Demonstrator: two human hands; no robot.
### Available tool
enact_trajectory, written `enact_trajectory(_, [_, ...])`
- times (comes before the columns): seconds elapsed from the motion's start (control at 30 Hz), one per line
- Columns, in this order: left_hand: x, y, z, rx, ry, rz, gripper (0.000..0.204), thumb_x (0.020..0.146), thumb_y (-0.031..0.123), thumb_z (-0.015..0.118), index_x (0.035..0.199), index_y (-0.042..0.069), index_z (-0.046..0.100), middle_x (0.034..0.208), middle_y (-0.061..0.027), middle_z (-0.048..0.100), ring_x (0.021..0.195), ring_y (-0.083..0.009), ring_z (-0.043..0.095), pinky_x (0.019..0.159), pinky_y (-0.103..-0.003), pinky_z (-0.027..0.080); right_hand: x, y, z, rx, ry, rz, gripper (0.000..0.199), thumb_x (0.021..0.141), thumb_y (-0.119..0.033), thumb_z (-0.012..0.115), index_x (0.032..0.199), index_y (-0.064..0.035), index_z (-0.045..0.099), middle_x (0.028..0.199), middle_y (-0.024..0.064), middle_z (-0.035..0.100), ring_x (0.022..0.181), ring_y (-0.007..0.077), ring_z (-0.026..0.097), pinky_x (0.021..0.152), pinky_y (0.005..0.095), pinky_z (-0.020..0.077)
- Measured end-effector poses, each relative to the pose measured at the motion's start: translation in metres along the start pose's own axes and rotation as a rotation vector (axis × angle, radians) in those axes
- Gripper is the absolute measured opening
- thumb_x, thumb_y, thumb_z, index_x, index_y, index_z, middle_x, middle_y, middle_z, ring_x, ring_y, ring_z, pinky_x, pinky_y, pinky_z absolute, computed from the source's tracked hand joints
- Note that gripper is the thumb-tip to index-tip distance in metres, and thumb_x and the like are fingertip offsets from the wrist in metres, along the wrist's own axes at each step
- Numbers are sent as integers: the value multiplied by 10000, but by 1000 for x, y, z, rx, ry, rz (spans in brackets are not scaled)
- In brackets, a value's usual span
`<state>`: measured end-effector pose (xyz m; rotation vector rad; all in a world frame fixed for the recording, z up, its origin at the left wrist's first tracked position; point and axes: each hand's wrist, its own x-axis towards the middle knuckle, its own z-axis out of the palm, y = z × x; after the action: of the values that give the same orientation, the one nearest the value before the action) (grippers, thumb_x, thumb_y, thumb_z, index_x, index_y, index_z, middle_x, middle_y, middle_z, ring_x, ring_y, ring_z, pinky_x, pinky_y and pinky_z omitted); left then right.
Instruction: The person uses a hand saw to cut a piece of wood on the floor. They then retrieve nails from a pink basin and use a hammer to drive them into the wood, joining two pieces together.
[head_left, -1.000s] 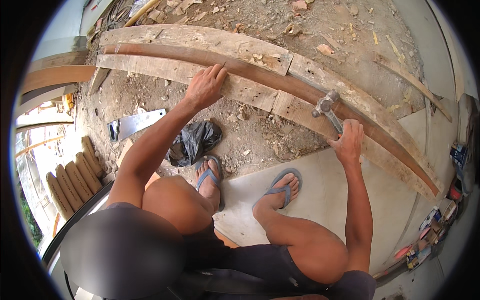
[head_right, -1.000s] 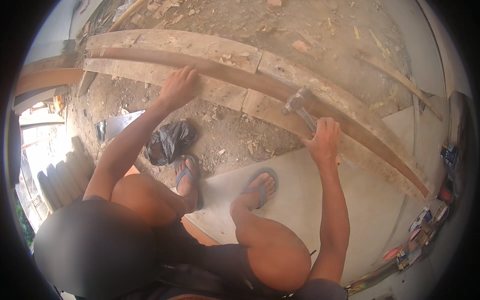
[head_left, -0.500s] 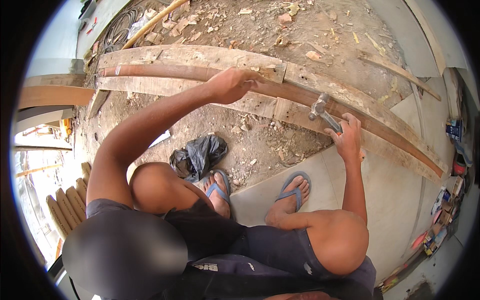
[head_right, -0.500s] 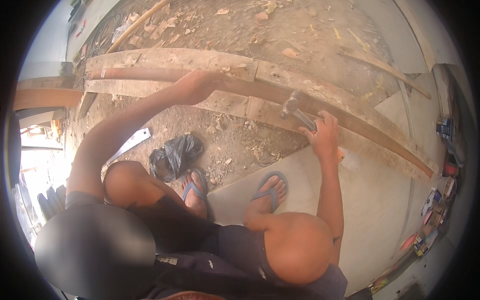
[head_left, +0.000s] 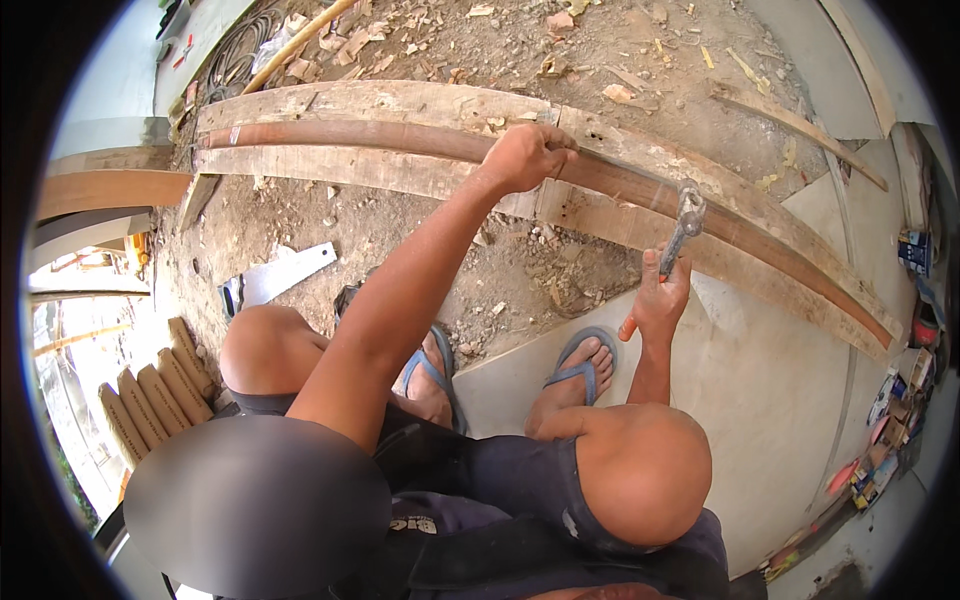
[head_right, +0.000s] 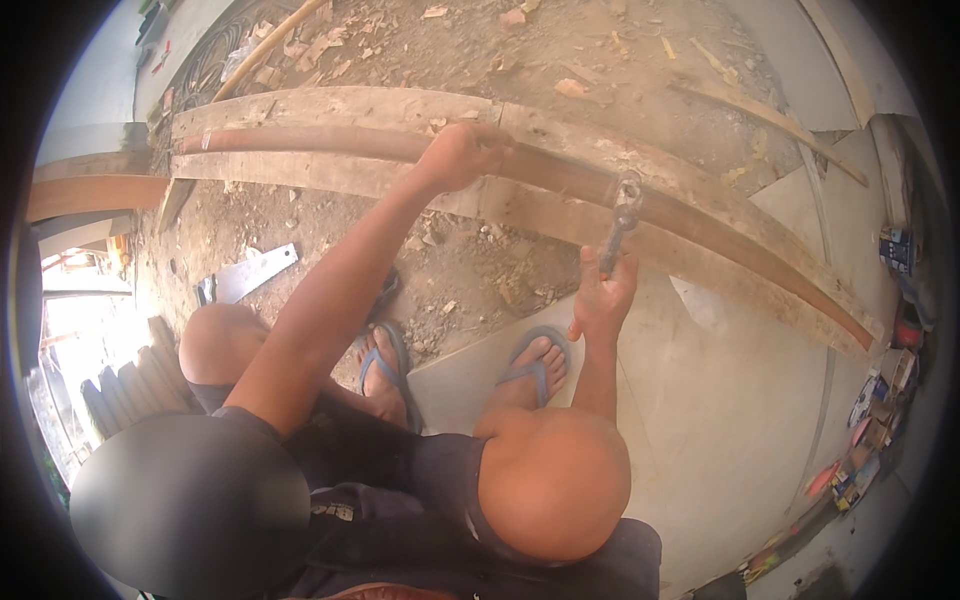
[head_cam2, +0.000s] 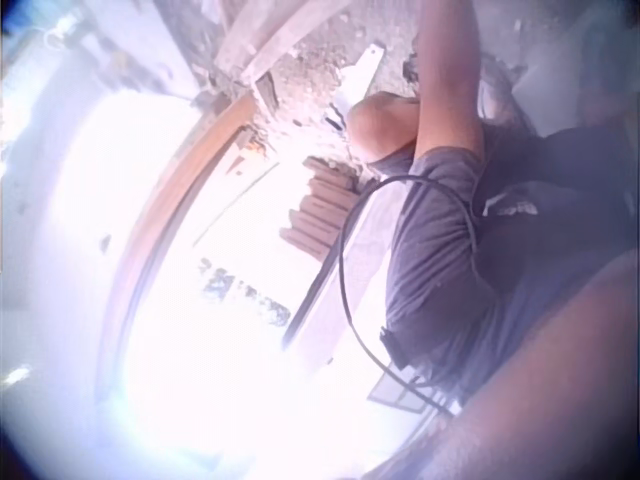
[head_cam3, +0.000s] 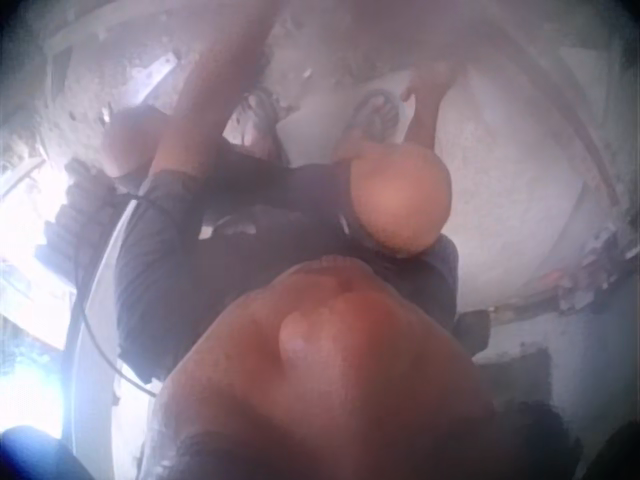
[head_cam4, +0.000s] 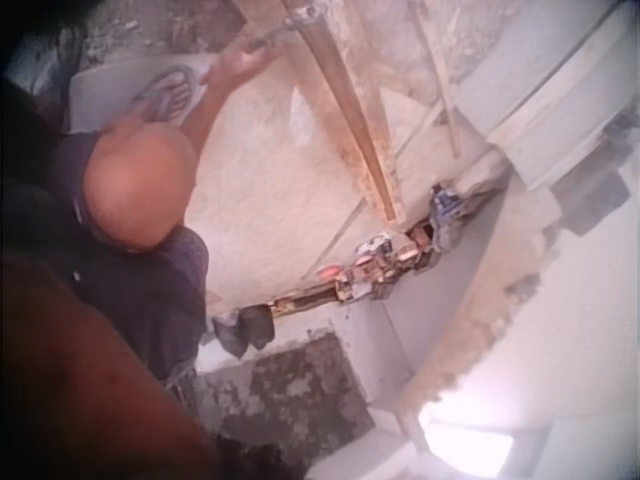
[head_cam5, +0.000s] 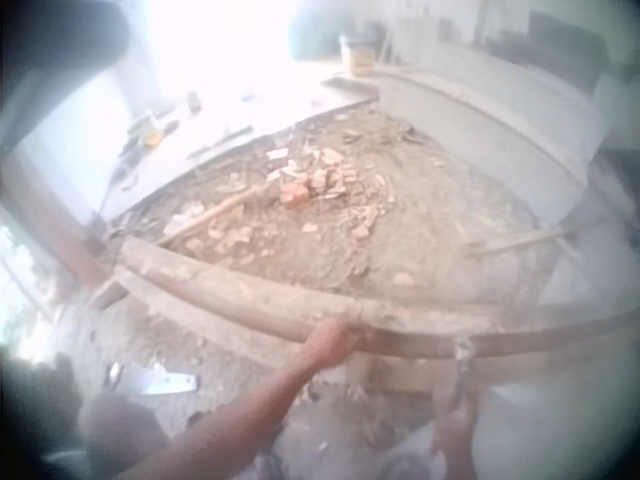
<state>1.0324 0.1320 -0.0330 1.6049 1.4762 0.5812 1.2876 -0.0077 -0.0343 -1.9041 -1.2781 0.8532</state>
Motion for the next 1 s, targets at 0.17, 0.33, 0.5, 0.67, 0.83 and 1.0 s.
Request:
enact_trajectory(0.17, [11,-1,8,198,-95,-1,276,909,334,642,1052,114,726,908,-156,726,886,-341,699,806,-442,541,5,-7,0,40,-4,-113,326,930,-272,708,1074,12,638,982,66,507,762,168,491,707,329,447])
enact_trajectory(0.33, [16,-16,12,193,-133,120,278,911,320,646,1093,119,706,894,-148,722,851,-325,693,786,-424,533,4,-11,-1,158,-49,-100,332,948,-317,689,997,5,631,957,50,541,743,137,497,678,303,436])
enact_trajectory(0.5, [12,4,5,84,-155,-18,261,910,307,668,1074,107,700,834,-138,706,781,-300,673,745,-400,518,5,-21,-6,421,-182,3,411,971,-423,640,962,-12,621,875,20,579,674,80,495,612,249,417])
enact_trajectory(0.67, [14,-5,15,207,-125,-2,272,919,338,663,1004,83,704,838,-155,705,795,-317,678,751,-415,518,5,-17,-1,351,-231,21,420,961,-447,645,975,-27,627,746,-16,557,608,60,474,556,232,387])
enact_trajectory(0.83, [17,-19,22,241,-122,51,285,927,362,650,1003,96,719,849,-169,708,817,-336,685,766,-426,526,7,-21,1,251,-247,-9,398,954,-432,665,962,-35,638,668,-34,520,591,58,463,533,229,371])
enact_trajectory(1.0, [15,-7,7,236,-142,28,281,929,364,641,1051,127,728,910,-163,722,853,-341,698,789,-435,537,6,-18,0,226,-268,98,380,955,-414,671,964,-35,643,666,-32,509,581,61,457,528,233,371])
